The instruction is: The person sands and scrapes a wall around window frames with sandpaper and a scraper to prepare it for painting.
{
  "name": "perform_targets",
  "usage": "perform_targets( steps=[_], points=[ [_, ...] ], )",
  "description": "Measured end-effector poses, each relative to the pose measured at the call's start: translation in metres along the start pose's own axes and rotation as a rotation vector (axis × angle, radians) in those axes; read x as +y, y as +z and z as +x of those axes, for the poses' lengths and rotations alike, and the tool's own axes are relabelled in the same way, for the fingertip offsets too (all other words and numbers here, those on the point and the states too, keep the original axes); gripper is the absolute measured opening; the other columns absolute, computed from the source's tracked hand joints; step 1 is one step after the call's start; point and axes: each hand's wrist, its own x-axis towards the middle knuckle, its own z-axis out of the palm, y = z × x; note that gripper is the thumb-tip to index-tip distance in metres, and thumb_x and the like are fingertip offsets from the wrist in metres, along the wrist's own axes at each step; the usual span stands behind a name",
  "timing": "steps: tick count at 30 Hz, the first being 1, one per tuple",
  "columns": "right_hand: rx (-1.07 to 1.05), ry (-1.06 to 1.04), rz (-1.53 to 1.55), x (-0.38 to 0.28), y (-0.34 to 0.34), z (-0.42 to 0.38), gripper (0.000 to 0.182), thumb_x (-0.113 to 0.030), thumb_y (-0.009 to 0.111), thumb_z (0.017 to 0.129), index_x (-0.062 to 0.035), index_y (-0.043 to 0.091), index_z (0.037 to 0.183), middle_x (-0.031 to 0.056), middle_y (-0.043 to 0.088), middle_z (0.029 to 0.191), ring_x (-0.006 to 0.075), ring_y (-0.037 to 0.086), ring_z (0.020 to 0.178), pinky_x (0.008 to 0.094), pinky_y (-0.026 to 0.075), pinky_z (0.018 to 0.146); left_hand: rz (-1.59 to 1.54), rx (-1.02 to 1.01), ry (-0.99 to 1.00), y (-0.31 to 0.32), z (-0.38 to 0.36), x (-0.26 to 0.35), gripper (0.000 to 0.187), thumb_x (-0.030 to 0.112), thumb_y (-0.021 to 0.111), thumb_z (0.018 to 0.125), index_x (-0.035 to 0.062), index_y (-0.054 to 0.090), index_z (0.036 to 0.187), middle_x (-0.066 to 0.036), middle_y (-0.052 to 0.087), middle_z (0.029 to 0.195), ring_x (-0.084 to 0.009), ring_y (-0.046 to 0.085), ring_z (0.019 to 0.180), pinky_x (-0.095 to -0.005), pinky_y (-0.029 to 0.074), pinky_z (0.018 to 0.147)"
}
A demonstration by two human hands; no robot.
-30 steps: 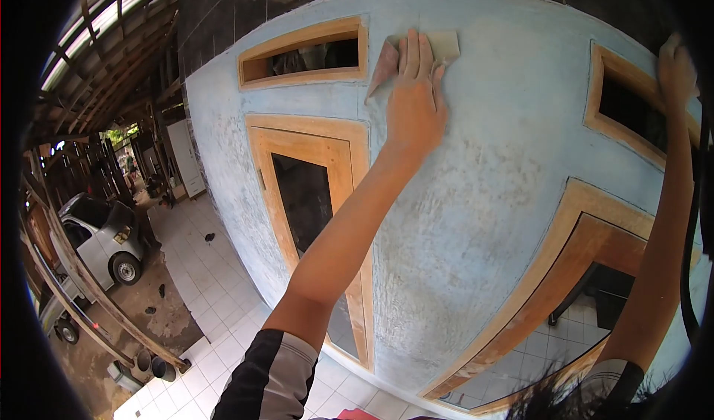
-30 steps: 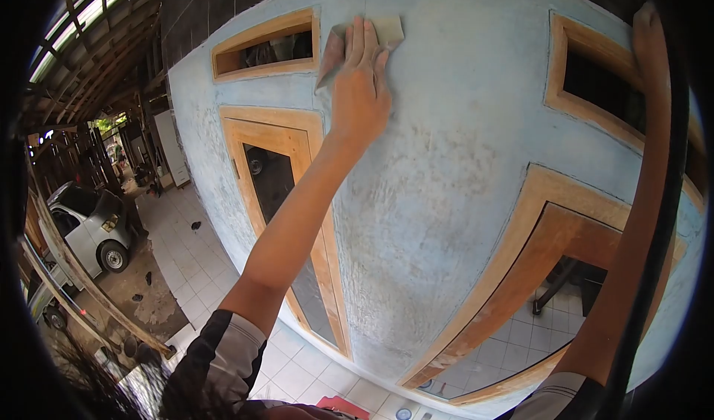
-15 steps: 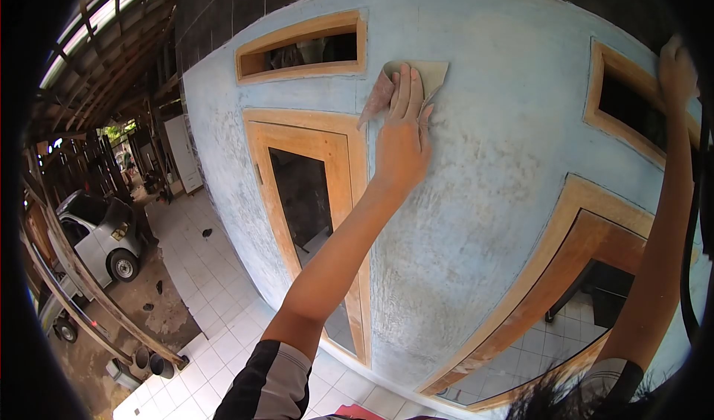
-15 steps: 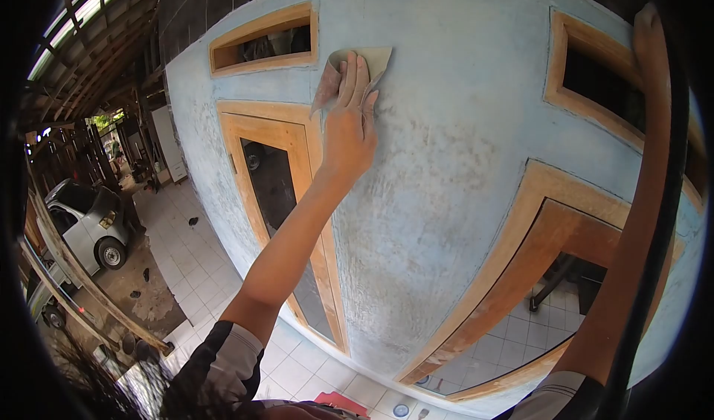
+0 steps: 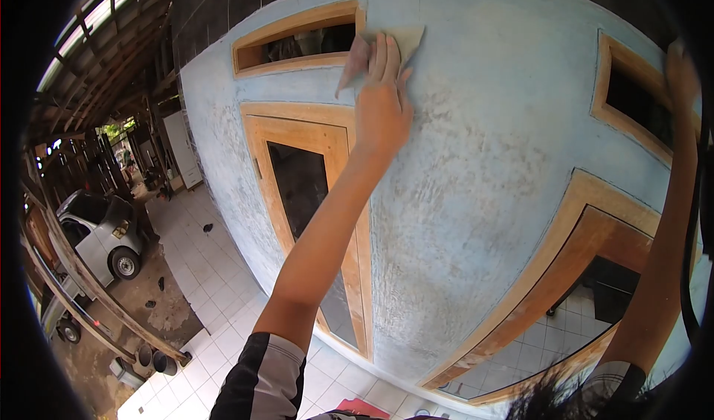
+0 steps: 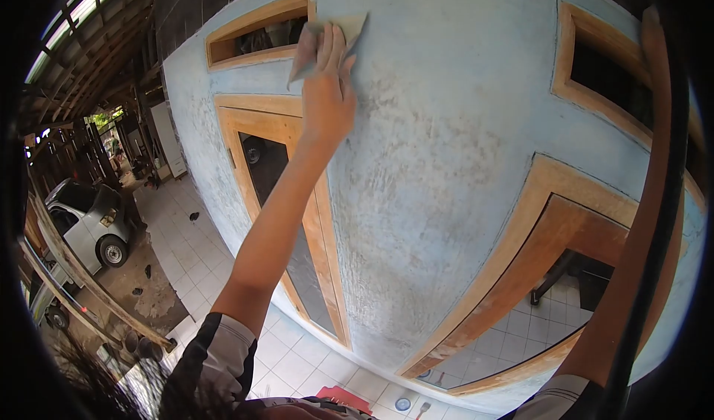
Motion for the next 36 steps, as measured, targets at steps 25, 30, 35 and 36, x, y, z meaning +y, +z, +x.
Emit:
perform_targets(
  steps=[25, 30, 35, 36],
  points=[
    [-0.059, -0.053, 0.065, 0.098, 0.082, 0.019, 0.069, -0.058, 0.032, 0.102, -0.0029, 0.070, 0.120, 0.0281, 0.066, 0.124, 0.0501, 0.059, 0.121, 0.0563, 0.041, 0.108, -0.048, -0.012, 0.027, 0.002, 0.033, -0.012, 0.055, 0.001, 0.052, 0.100, -0.0074, 0.037, 0.153, -0.030, 0.036, 0.158, -0.0481, 0.036, 0.144, -0.0455, 0.043, 0.114],
    [-0.110, 0.035, -0.150, 0.116, 0.083, 0.033, 0.067, -0.057, 0.034, 0.102, -0.0022, 0.070, 0.119, 0.0293, 0.066, 0.123, 0.0507, 0.059, 0.119, 0.0549, 0.042, 0.107, -0.050, -0.043, -0.037, -0.006, 0.069, -0.017, 0.050, 0.007, 0.052, 0.102, -0.0104, 0.043, 0.148, -0.030, 0.039, 0.156, -0.0473, 0.038, 0.144, -0.0450, 0.041, 0.116],
    [-0.100, -0.080, 0.060, 0.098, 0.076, 0.017, 0.068, -0.056, 0.035, 0.102, 0.0012, 0.069, 0.117, 0.0300, 0.066, 0.123, 0.0501, 0.059, 0.120, 0.0563, 0.042, 0.106, 0.019, -0.004, 0.077, -0.005, -0.015, 0.002, 0.053, 0.003, 0.054, 0.100, -0.0094, 0.041, 0.150, -0.029, 0.040, 0.156, -0.0452, 0.037, 0.146, -0.0446, 0.045, 0.112],
    [-0.093, -0.076, 0.028, 0.096, 0.078, 0.021, 0.068, -0.056, 0.036, 0.102, 0.0016, 0.068, 0.119, 0.0299, 0.066, 0.123, 0.0501, 0.059, 0.121, 0.0576, 0.042, 0.106, 0.008, -0.022, 0.085, -0.006, -0.023, 0.005, 0.054, 0.002, 0.054, 0.100, -0.0091, 0.040, 0.150, -0.029, 0.041, 0.156, -0.0448, 0.036, 0.146, -0.0446, 0.046, 0.111]
  ],
)
